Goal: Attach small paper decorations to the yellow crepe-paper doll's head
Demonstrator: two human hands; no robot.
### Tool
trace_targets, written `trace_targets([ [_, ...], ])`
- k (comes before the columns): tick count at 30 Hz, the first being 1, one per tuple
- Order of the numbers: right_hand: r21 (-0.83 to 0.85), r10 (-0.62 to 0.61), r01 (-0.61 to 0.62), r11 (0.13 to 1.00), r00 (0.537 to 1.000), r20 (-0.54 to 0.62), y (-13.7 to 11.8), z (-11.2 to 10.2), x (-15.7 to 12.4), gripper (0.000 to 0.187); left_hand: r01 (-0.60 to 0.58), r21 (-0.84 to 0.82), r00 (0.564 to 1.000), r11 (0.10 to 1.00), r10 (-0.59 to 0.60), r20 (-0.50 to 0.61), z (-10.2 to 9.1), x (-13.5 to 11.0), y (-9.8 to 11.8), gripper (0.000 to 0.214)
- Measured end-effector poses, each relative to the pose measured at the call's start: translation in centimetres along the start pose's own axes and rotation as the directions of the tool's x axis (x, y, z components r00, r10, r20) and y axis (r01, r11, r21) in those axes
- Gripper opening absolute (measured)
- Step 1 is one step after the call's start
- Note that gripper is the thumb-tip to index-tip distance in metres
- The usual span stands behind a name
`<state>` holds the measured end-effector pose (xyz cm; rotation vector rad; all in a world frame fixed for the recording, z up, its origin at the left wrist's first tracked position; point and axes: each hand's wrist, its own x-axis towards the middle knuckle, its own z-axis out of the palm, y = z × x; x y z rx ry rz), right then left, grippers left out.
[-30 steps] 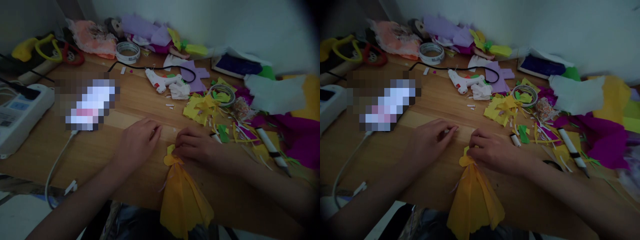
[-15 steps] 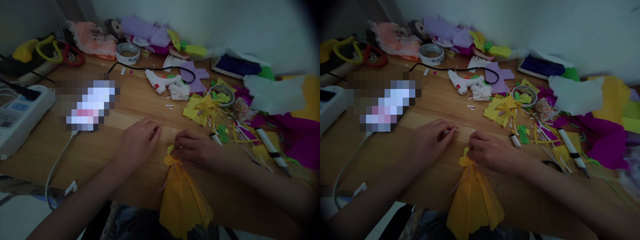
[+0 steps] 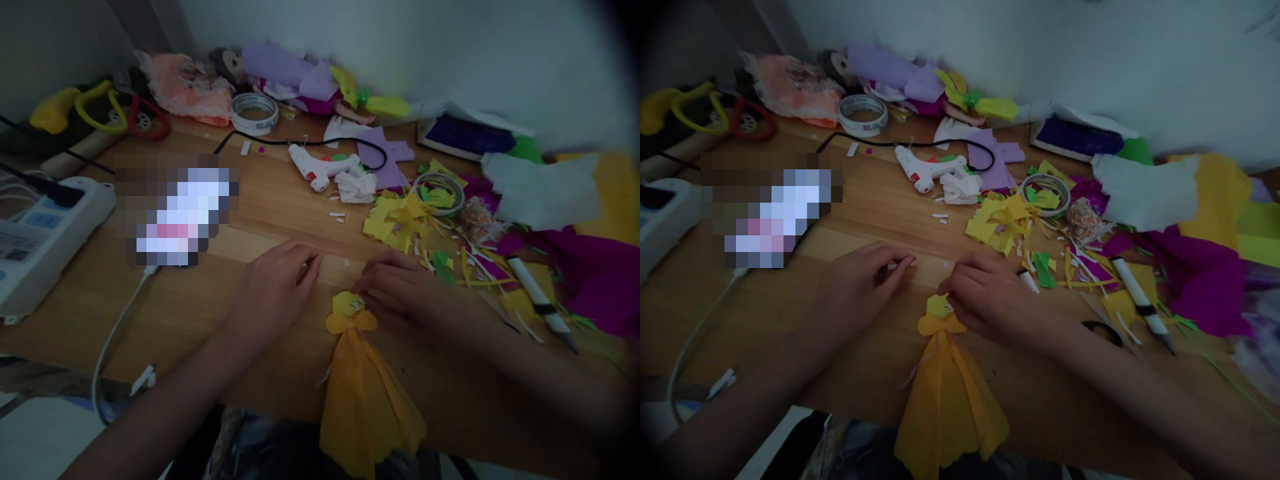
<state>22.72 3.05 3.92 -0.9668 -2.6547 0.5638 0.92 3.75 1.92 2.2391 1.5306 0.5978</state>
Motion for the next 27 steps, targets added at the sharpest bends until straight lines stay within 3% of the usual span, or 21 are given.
trace_targets([
  [3,0.063,0.237,-0.234,0.970,0.969,-0.062,0.0,-0.5,-2.3,0.016,0.025,-0.001,0.999,1.000,-0.025,-0.044,-0.2,0.0,0.0,0.034],
  [5,0.088,0.349,-0.341,0.936,0.930,-0.111,-0.1,-0.7,-4.2,0.022,0.069,-0.011,0.989,0.998,-0.070,-0.128,-0.4,0.0,-0.1,0.026],
  [7,0.117,0.450,-0.435,0.893,0.874,-0.186,-0.2,-0.6,-6.0,0.014,0.119,-0.035,0.969,0.992,-0.124,-0.216,-0.5,0.0,-0.1,0.007],
  [9,0.166,0.526,-0.500,0.850,0.823,-0.212,-0.4,-0.3,-7.1,0.010,0.127,-0.062,0.961,0.990,-0.139,-0.239,-0.6,0.0,-0.1,0.012],
  [11,0.226,0.600,-0.564,0.794,0.787,-0.145,-0.7,0.3,-7.4,0.014,0.098,-0.101,0.977,0.990,-0.115,-0.180,-0.7,0.0,-0.1,0.013],
  [13,0.297,0.674,-0.644,0.705,0.739,0.004,-1.3,0.9,-7.1,0.017,0.084,-0.142,0.993,0.986,-0.095,-0.074,-0.5,-0.1,0.0,0.032],
  [15,0.328,0.723,-0.719,0.613,0.678,0.133,-2.2,1.3,-6.6,0.023,0.099,-0.158,0.995,0.982,-0.101,-0.002,-0.3,-0.2,0.0,0.037],
  [18,0.311,0.755,-0.769,0.559,0.627,0.194,-3.9,1.8,-5.6,0.029,0.098,-0.190,0.995,0.977,-0.099,0.005,0.1,-0.3,-0.2,0.011],
  [21,0.368,0.763,-0.761,0.534,0.622,0.179,-4.8,2.8,-4.5,0.028,0.069,-0.254,0.998,0.965,-0.070,0.003,0.5,-0.3,-0.4,0.020],
  [23,0.401,0.761,-0.741,0.539,0.632,0.145,-4.9,3.6,-3.8,0.028,0.070,-0.304,0.994,0.950,-0.041,0.103,0.7,-0.4,-0.4,0.017],
  [27,0.419,0.757,-0.731,0.539,0.638,0.138,-4.4,4.8,-3.3,0.021,0.109,-0.416,0.944,0.903,0.037,0.327,1.2,-0.6,-0.3,0.029],
])
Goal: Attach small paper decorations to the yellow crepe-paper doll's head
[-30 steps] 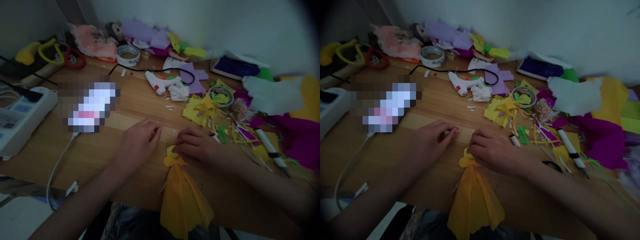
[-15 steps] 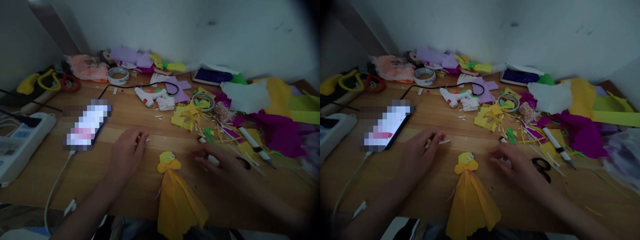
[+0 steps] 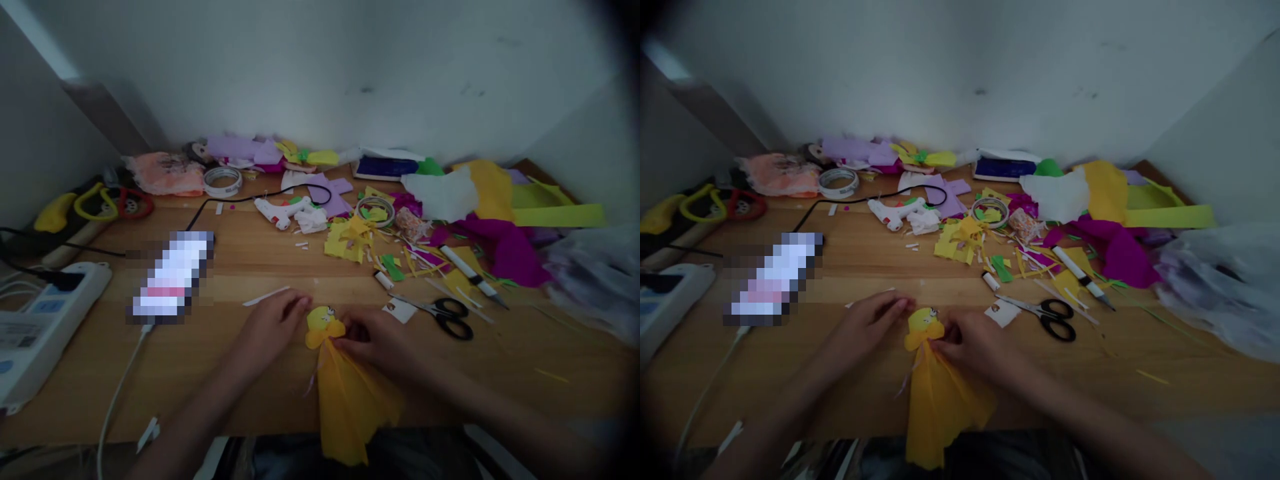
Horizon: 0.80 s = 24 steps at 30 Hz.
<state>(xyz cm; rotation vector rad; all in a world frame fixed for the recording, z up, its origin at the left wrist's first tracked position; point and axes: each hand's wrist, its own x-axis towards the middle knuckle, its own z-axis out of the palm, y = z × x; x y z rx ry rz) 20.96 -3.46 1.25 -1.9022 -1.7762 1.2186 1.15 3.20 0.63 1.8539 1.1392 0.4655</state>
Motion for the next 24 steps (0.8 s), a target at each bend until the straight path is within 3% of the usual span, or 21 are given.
trace_targets([
  [6,0.239,-0.134,0.129,0.962,0.991,0.004,0.6,-0.7,-0.7,0.017,0.056,-0.110,0.998,0.992,-0.052,0.042,0.0,0.1,0.7,0.030],
  [9,0.204,-0.071,0.078,0.976,0.997,-0.040,0.8,-0.9,-1.2,0.018,0.083,-0.119,0.996,0.989,-0.080,0.030,-0.2,0.2,0.9,0.030],
  [13,0.103,-0.013,0.007,0.995,0.998,0.054,0.5,-0.5,-1.6,0.023,0.091,-0.062,0.995,0.994,-0.093,-0.036,-0.2,0.4,0.4,0.030],
  [17,-0.041,-0.014,0.018,0.999,0.995,0.099,-0.5,-0.1,-1.8,0.022,-0.133,0.210,0.987,0.969,0.149,-0.063,-0.7,1.1,0.5,0.031],
  [20,-0.070,-0.050,0.056,0.996,0.995,0.083,-1.1,-0.1,-1.9,0.019,-0.349,0.413,0.936,0.841,0.336,0.107,-1.2,2.4,1.6,0.038],
  [24,-0.052,-0.091,0.092,0.994,0.995,0.039,-0.9,-0.1,-2.0,0.022,-0.529,0.417,0.843,0.739,0.402,0.358,-1.4,4.7,2.9,0.026],
])
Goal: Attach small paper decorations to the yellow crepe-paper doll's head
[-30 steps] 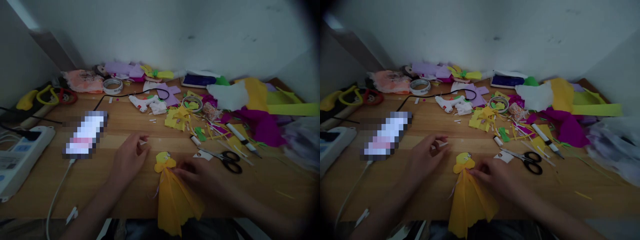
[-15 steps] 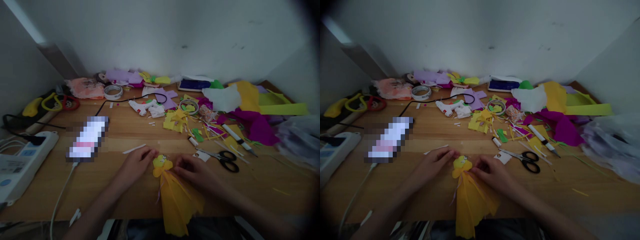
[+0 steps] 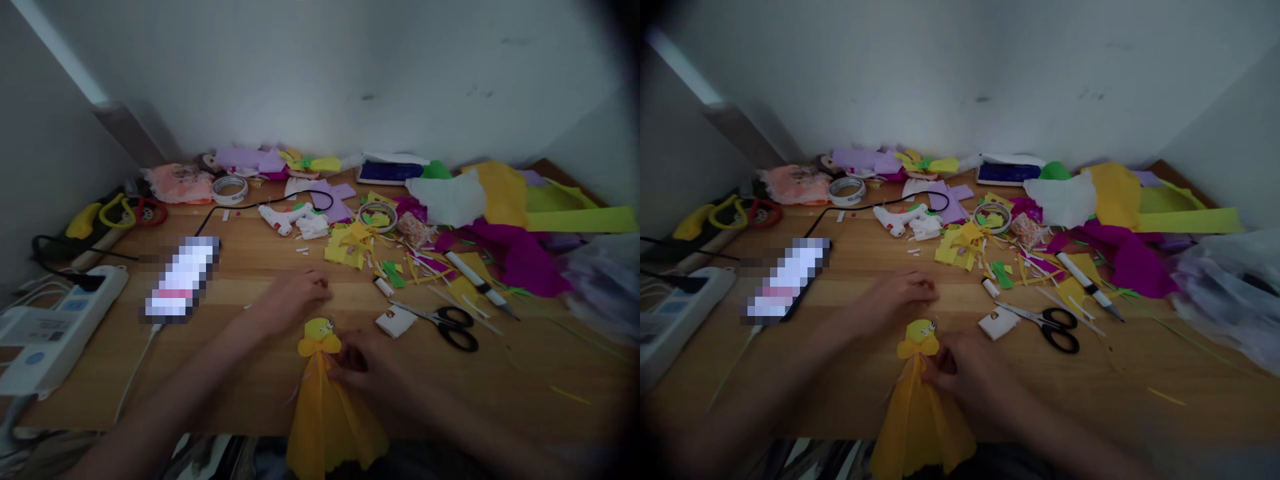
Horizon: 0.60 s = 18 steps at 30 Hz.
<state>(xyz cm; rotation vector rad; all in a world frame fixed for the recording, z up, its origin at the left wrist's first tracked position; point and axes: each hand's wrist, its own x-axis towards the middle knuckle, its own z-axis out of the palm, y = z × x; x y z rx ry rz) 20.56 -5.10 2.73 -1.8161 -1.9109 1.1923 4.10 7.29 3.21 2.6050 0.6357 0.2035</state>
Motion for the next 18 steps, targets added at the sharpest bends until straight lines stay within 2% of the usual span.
trace_targets([
  [2,0.021,0.009,-0.009,1.000,1.000,-0.008,0.2,0.1,-0.1,0.021,-0.009,-0.005,1.000,1.000,0.009,0.027,0.0,0.7,-0.4,0.023],
  [5,0.055,-0.001,0.001,0.998,1.000,-0.009,0.4,0.3,-0.3,0.017,0.030,0.010,0.999,0.999,-0.030,0.011,0.4,1.0,-1.1,0.022],
  [8,0.073,-0.023,0.024,0.997,1.000,-0.016,0.4,0.3,-0.5,0.015,0.081,0.018,0.996,0.997,-0.080,-0.048,0.4,0.9,-2.0,0.019],
  [11,0.069,-0.031,0.033,0.997,0.999,-0.020,0.4,0.1,-0.6,0.013,0.146,0.014,0.979,0.989,-0.142,-0.149,-0.6,1.2,-2.8,0.017],
  [14,0.055,-0.028,0.029,0.998,0.999,-0.027,0.4,0.0,-0.8,0.015,0.256,0.012,0.917,0.967,-0.239,-0.321,-2.2,1.6,-2.9,0.016],
  [18,0.074,-0.037,0.039,0.996,0.999,-0.027,0.5,-0.2,-0.9,0.015,0.364,-0.044,0.758,0.930,-0.324,-0.566,-3.4,1.4,-2.2,0.015],
])
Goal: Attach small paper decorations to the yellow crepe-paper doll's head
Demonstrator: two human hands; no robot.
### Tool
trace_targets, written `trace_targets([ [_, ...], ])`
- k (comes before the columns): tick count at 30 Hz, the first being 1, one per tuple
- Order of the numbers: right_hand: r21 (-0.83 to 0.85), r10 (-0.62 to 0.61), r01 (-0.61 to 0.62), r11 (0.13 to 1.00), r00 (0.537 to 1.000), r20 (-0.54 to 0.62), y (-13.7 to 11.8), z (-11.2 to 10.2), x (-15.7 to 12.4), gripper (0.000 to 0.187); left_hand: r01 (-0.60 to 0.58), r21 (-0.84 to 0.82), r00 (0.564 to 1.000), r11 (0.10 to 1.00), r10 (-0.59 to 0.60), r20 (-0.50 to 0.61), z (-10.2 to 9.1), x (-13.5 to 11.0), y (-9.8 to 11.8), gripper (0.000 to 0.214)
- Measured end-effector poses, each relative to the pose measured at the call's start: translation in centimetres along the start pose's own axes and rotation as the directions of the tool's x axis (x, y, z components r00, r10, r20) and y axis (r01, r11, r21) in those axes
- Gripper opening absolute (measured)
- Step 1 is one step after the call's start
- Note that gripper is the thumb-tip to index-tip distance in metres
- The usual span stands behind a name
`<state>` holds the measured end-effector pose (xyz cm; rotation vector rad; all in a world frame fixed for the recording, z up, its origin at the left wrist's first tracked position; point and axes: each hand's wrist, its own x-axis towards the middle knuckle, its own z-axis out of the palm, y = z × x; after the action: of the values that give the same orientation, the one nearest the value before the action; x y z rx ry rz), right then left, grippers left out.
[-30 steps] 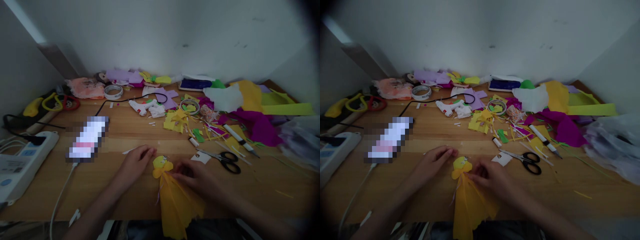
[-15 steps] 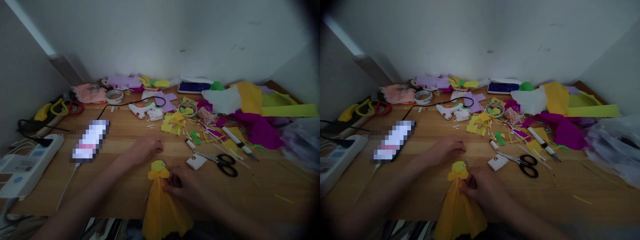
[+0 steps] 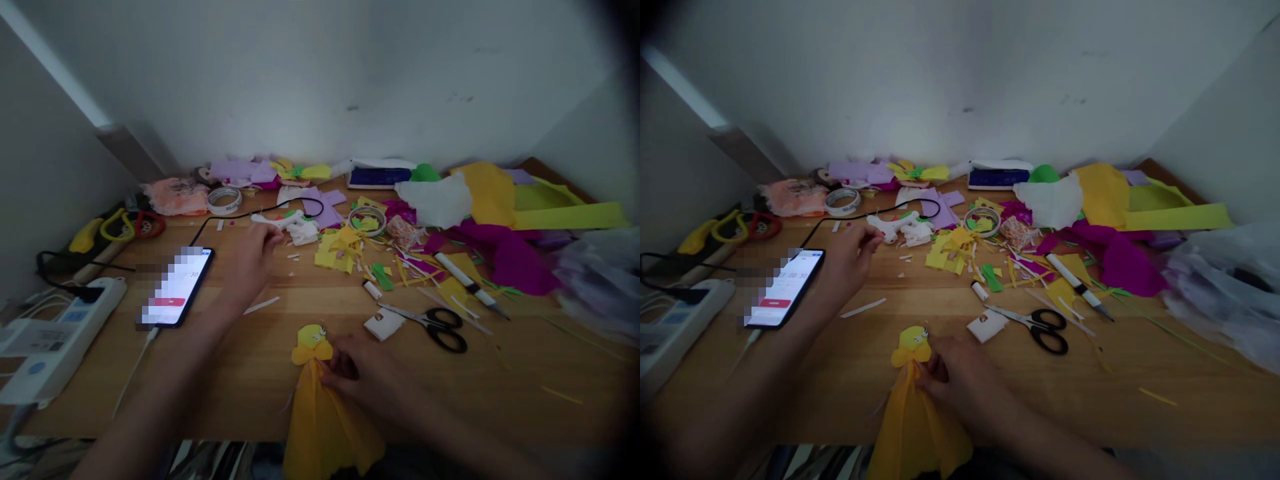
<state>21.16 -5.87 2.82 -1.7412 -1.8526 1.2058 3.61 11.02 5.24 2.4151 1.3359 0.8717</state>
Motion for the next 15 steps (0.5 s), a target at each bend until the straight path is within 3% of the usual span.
trace_targets([
  [1,0.010,0.002,-0.002,1.000,1.000,0.009,0.0,-0.1,0.0,0.014,-0.002,-0.021,1.000,1.000,0.002,0.002,-0.1,-0.3,0.1,0.017],
  [3,0.013,0.022,-0.022,1.000,0.999,0.026,0.1,-0.3,0.2,0.014,-0.080,-0.093,0.984,0.992,0.094,0.154,0.1,-1.1,0.2,0.019],
  [6,-0.021,0.055,-0.054,0.998,0.998,0.012,0.5,-0.7,0.4,0.018,-0.216,-0.222,0.851,0.951,0.295,0.435,1.0,-2.4,0.2,0.016],
  [8,-0.050,0.052,-0.053,0.997,0.999,-0.013,0.9,-1.0,0.6,0.021,-0.239,-0.251,0.798,0.938,0.337,0.499,1.6,-2.9,0.3,0.010],
  [11,-0.101,0.042,-0.047,0.994,0.998,-0.052,1.4,-1.3,0.9,0.023,-0.242,-0.245,0.779,0.939,0.338,0.528,2.4,-3.2,0.4,0.009],
  [15,-0.130,0.007,-0.011,0.991,1.000,-0.029,1.3,-1.9,0.6,0.027,-0.216,-0.170,0.825,0.961,0.273,0.494,3.3,-3.5,0.2,0.014],
])
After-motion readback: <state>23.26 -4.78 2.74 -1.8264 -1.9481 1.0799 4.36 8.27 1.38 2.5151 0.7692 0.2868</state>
